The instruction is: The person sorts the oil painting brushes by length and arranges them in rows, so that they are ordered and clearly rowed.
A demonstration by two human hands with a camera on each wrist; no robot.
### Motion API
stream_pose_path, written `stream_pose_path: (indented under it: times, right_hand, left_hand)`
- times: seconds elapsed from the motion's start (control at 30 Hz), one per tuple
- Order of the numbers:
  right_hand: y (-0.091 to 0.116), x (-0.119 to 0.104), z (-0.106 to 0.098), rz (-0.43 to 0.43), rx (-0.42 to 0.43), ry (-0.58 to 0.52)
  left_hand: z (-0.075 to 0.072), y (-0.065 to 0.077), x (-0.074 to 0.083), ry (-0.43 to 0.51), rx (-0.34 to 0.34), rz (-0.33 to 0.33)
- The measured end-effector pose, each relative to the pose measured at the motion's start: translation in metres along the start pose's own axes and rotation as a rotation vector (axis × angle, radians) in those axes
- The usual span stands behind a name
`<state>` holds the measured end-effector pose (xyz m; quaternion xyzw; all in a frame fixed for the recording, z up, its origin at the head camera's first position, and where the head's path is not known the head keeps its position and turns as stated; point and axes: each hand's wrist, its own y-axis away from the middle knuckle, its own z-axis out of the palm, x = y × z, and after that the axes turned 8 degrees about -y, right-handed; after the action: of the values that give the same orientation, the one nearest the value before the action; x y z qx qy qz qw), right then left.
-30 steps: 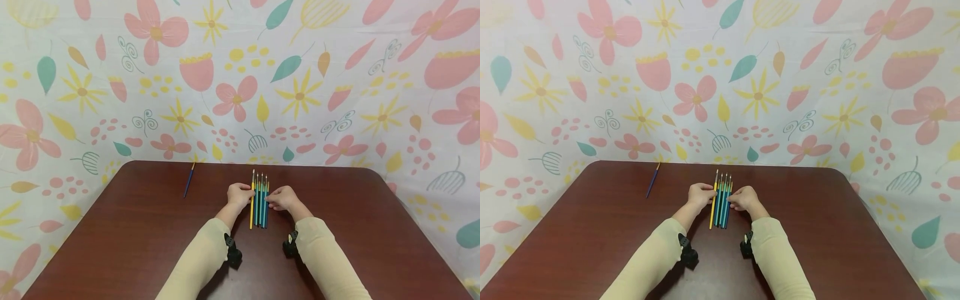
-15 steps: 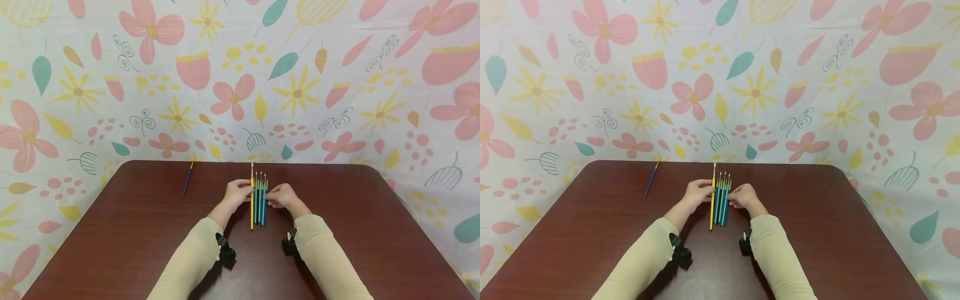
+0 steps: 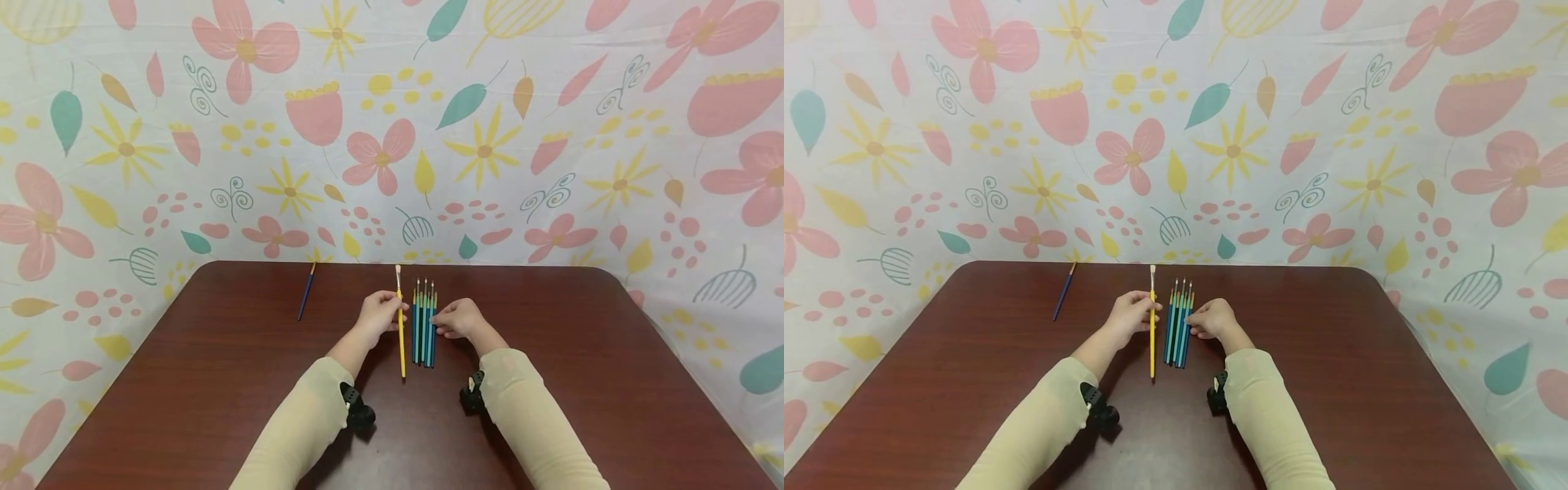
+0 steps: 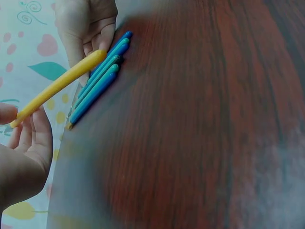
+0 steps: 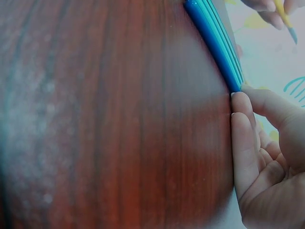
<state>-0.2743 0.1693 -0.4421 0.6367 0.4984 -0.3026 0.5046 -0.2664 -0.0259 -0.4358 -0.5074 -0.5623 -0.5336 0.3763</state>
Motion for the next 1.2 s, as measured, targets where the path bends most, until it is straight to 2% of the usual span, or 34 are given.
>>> stream_pose_path:
  times: [0.4, 0.7, 1.03, 1.2]
  right_hand:
    - [-0.002, 0.002, 0.0, -0.009, -0.015, -0.005]
    - [-0.001, 0.0, 0.0, 0.0, -0.012, -0.011]
    - [-0.002, 0.0, -0.001, -0.011, -0.007, 0.008]
    - [-0.002, 0.001, -0.002, -0.015, -0.017, 0.007]
  left_hand:
    - [-0.023, 0.004, -0.002, 0.011, -0.05, -0.011]
    - [-0.04, 0.012, 0.0, 0.01, -0.048, -0.014]
    - [-0.06, 0.017, 0.0, 0.018, -0.015, -0.043]
    - [-0.071, 0.019, 0.002, 0.032, 0.039, -0.048]
